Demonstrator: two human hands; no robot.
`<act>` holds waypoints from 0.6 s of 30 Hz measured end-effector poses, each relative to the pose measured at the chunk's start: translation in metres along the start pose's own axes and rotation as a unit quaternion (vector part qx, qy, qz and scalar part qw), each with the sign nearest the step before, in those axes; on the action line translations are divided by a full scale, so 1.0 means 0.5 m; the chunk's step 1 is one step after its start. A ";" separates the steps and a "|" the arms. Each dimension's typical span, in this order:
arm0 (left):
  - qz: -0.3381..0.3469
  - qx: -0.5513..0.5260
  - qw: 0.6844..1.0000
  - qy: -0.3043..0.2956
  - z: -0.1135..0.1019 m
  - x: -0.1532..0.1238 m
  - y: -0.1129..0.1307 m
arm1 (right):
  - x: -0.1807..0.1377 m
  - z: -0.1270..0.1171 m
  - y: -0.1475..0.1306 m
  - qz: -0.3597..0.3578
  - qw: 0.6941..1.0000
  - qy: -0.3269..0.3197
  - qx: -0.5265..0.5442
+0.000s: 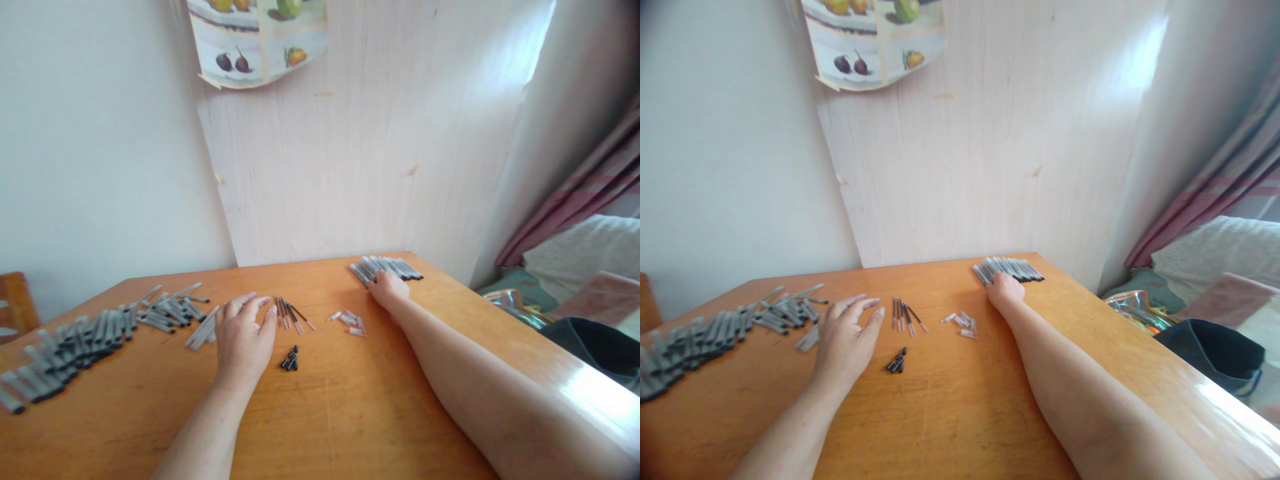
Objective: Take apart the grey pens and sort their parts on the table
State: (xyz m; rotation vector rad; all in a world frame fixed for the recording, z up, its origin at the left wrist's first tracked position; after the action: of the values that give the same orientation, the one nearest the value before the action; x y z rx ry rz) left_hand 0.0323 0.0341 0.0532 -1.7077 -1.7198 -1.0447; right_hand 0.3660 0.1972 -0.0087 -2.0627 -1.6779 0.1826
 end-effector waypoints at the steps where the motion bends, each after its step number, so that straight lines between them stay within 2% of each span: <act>1: 0.000 0.002 1.000 -0.002 0.000 0.000 0.000 | 0.002 -0.001 0.004 0.006 1.000 0.002 0.007; 9: -0.012 -0.007 1.000 0.005 -0.004 0.002 -0.008 | 0.021 -0.026 0.043 0.041 0.999 0.014 0.030; 18: -0.037 -0.027 0.999 -0.002 0.001 0.010 -0.028 | 0.022 -0.021 0.036 0.029 0.999 0.003 0.042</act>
State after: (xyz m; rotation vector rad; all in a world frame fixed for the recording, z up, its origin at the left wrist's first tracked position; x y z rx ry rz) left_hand 0.0183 0.0385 0.0543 -1.6909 -1.7849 -1.1317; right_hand 0.3890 0.2024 -0.0052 -2.0484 -1.5813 0.2593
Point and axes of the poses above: each hand's wrist, its own x-axis towards the middle knuckle, its own z-axis out of the palm, y = z × x, the point moved 8 cm from there along x, towards the middle knuckle, and after that the axes turned 8 degrees about x, right-handed, at the moved point
